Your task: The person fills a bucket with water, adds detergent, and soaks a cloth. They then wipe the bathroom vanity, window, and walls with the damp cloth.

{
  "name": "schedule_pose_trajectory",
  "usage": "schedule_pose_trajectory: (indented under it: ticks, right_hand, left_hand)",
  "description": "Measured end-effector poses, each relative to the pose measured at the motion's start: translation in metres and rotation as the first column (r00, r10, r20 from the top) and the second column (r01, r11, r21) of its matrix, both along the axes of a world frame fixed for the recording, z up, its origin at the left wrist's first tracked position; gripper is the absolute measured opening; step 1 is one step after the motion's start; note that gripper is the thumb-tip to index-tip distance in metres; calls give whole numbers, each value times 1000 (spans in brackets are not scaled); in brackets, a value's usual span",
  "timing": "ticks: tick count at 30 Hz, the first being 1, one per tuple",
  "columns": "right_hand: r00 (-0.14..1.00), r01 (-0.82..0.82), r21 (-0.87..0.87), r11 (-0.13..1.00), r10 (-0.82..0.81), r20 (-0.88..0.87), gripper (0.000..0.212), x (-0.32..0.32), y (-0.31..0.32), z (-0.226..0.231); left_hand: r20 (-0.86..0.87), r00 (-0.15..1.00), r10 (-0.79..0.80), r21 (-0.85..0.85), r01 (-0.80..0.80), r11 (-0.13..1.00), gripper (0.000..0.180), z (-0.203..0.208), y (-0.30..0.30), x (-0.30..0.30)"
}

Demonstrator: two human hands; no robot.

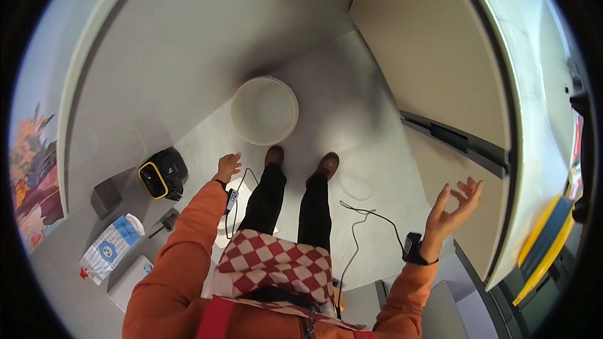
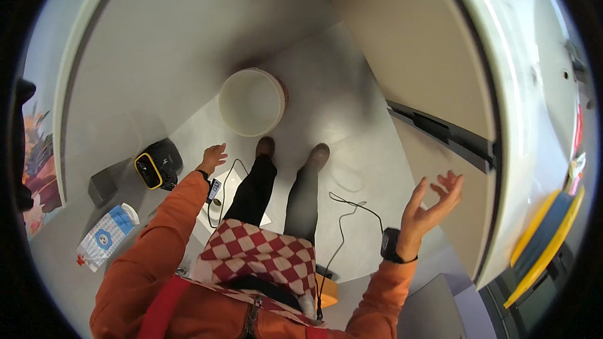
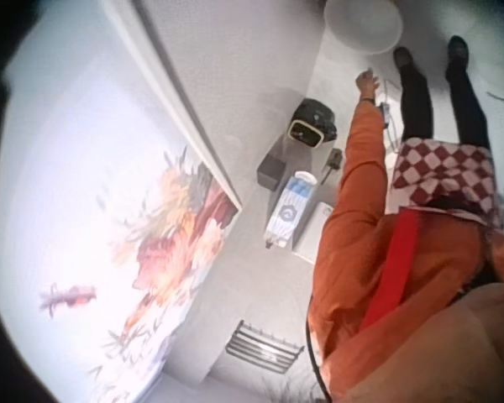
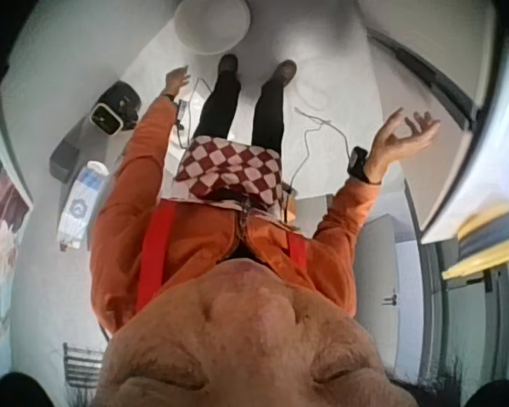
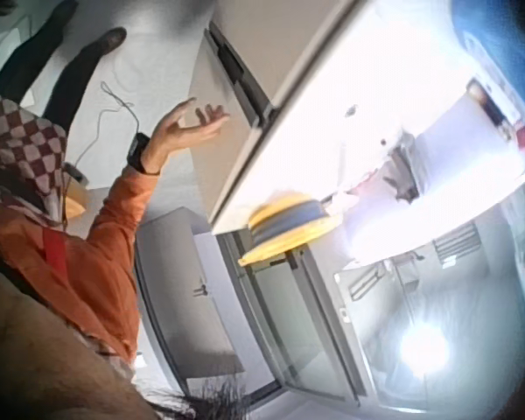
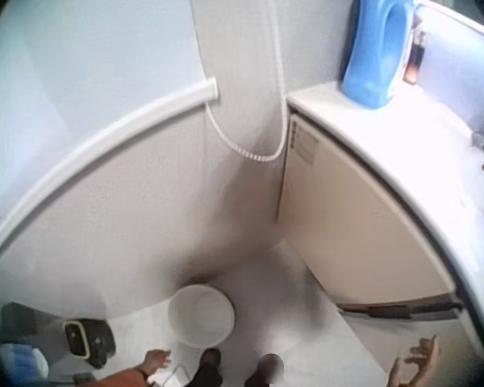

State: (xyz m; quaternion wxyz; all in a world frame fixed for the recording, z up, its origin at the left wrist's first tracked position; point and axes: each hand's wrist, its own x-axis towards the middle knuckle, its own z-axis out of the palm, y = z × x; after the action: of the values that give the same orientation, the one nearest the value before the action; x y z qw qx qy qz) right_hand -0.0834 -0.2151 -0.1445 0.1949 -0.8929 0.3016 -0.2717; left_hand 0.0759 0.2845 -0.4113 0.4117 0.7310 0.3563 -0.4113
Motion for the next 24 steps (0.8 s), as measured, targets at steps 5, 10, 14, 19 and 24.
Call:
schedule_pose_trajectory:
  ticks: [5,10,14,19,24]
  right_hand:
    - [953,-177,179,968,215,-216,63,-17,51,-61]
    - [938,-97,-25,995,83,-338,60,-43,69,-84]
    - [958,197,72,978,-176,-227,59,-57,49,-68]
    - [968,90,74,993,-70,-242,55,-76,58,-51]
    - [976,151,174,973,-118,-184,56,-100,74,-35]
  left_hand:
    - [-70,991,112,-18,-113,993,76,-79,-1,29]
    - [-52,978,200,-127,-205,971,72,-129,6,44]
    - [-115,978,175,-213,-196,957,61,-139,23,43]
    - [-169,957,237,-260,-275,925,44,-145,24,39]
    - [-237,954,181,-245,-239,940,49,-120,19,27]
